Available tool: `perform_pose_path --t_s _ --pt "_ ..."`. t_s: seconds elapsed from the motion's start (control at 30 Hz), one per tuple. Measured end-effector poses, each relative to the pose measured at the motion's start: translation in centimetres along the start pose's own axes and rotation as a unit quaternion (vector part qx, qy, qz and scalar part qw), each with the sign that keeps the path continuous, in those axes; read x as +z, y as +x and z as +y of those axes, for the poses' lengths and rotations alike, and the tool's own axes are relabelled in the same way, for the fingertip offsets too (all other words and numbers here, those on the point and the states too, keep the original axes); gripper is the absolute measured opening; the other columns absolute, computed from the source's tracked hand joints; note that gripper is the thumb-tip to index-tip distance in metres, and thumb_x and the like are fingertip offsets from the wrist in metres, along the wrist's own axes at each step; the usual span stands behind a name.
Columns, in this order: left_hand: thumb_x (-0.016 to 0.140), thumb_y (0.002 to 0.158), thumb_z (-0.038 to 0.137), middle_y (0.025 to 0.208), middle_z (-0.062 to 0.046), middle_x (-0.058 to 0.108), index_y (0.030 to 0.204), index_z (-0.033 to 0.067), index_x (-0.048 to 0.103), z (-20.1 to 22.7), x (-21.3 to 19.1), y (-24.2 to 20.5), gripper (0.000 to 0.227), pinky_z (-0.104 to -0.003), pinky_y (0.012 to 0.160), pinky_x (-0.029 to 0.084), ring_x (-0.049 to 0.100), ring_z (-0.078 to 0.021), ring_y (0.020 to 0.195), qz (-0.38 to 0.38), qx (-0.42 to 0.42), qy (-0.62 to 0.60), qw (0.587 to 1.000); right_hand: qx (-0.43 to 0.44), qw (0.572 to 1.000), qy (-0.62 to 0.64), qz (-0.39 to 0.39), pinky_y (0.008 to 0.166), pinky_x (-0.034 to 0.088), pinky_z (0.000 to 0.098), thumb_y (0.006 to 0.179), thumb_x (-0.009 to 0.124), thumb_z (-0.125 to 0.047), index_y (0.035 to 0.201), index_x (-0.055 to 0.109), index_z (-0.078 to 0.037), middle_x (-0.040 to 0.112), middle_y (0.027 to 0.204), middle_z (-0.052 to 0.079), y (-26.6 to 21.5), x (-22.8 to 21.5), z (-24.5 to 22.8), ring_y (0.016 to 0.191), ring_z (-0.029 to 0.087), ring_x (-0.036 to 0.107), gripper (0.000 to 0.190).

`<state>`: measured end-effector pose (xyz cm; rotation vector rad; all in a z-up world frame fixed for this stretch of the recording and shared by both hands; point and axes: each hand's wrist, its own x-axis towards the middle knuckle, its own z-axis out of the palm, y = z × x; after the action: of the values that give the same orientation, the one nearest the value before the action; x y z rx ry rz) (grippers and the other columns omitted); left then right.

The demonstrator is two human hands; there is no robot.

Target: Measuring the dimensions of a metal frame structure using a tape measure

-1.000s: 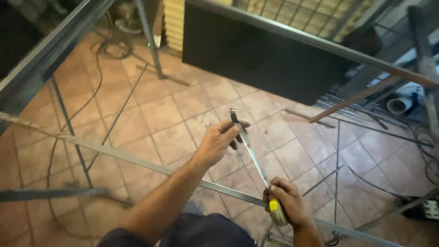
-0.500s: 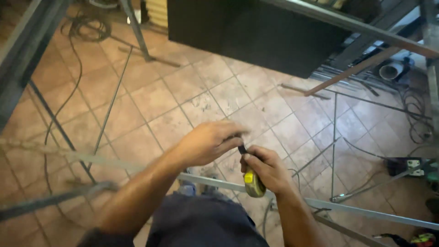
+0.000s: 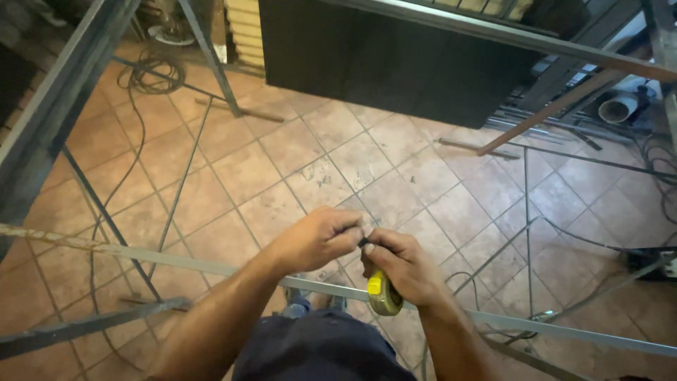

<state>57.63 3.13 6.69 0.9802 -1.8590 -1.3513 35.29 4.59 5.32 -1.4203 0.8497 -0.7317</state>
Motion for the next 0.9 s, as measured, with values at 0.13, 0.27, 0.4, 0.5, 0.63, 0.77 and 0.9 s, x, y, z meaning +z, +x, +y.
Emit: perform_pose_path --t_s 0.13,0.27,0.4,0.5,0.63,0.77,0.9 --pt "0.061 0.091 0.019 0.066 -0.02 0.059 0.079 0.0123 0.063 1.2 1.1 -0.4 0.014 -0.046 0.057 0.049 0.062 -0.0509 0.08 0.058 0.007 0.063 0.996 -0.002 1.0 0.011 -0.008 0.062 0.053 0.0314 0.097 0.063 -0.005 0.086 0.074 -0.002 0.068 0.062 0.01 -0.4 -0.1 -0.3 0.063 0.015 0.062 0.016" --pt "0.059 0.094 0.018 0.069 -0.026 0.06 0.082 0.0082 0.061 2.0 1.1 -0.7 0.016 -0.05 0.058 0.048 0.059 -0.0556 0.082 0.069 0.008 0.057 0.996 -0.01 1.0 -0.007 -0.016 0.06 0.053 0.0311 0.097 0.064 -0.006 0.085 0.074 -0.002 0.069 0.062 0.01 -0.4 -0.4 -0.9 0.062 0.015 0.061 0.017" --pt "0.056 0.099 0.019 0.081 -0.02 0.069 0.094 0.007 0.065 1.9 -0.2 -0.6 0.016 -0.045 0.075 0.055 0.067 -0.0233 0.086 0.018 -0.022 -0.027 0.999 -0.005 0.999 -0.017 -0.043 0.061 0.053 0.0306 0.098 0.063 -0.005 0.086 0.074 -0.003 0.067 0.063 0.008 0.1 -0.8 -0.7 0.064 0.015 0.061 0.016" --pt "0.055 0.101 0.032 0.077 -0.013 0.07 0.11 0.0057 0.065 1.1 -0.1 -0.9 0.029 -0.038 0.067 0.053 0.063 -0.0188 0.073 0.028 -0.038 -0.08 0.996 0.007 0.999 -0.024 -0.034 0.061 0.053 0.0312 0.098 0.062 -0.006 0.086 0.074 -0.002 0.068 0.062 0.009 0.2 -0.8 -0.8 0.063 0.016 0.063 0.017" --pt "0.083 0.08 0.019 0.08 -0.02 0.072 0.111 0.0007 0.069 -0.8 2.8 -1.3 0.039 -0.035 0.051 0.06 0.071 -0.0239 0.07 0.169 -0.106 -0.141 0.97 0.023 0.999 -0.031 0.003 0.064 0.052 0.0309 0.098 0.064 -0.009 0.089 0.074 -0.003 0.065 0.071 0.005 0.1 -0.4 -1.6 0.076 0.014 0.06 0.014" --pt "0.087 0.079 0.013 0.073 -0.01 0.068 0.092 0.0058 0.078 -3.2 6.5 -0.9 0.017 -0.029 0.053 0.049 0.06 -0.0075 0.079 0.309 -0.076 -0.156 0.935 0.024 0.997 -0.067 0.008 0.066 0.053 0.0331 0.097 0.065 -0.011 0.09 0.076 -0.005 0.065 0.069 0.008 0.9 -0.5 -0.1 0.072 0.016 0.06 0.015" --pt "0.081 0.086 0.013 0.064 -0.005 0.06 0.08 0.0062 0.072 -3.3 7.8 0.1 0.013 -0.024 0.051 0.037 0.052 -0.0088 0.066 0.392 -0.052 -0.188 0.899 0.017 0.997 -0.071 0.007 0.068 0.055 0.0329 0.097 0.064 -0.012 0.093 0.077 -0.006 0.07 0.071 0.009 1.0 -0.7 0.7 0.075 0.015 0.064 0.014"
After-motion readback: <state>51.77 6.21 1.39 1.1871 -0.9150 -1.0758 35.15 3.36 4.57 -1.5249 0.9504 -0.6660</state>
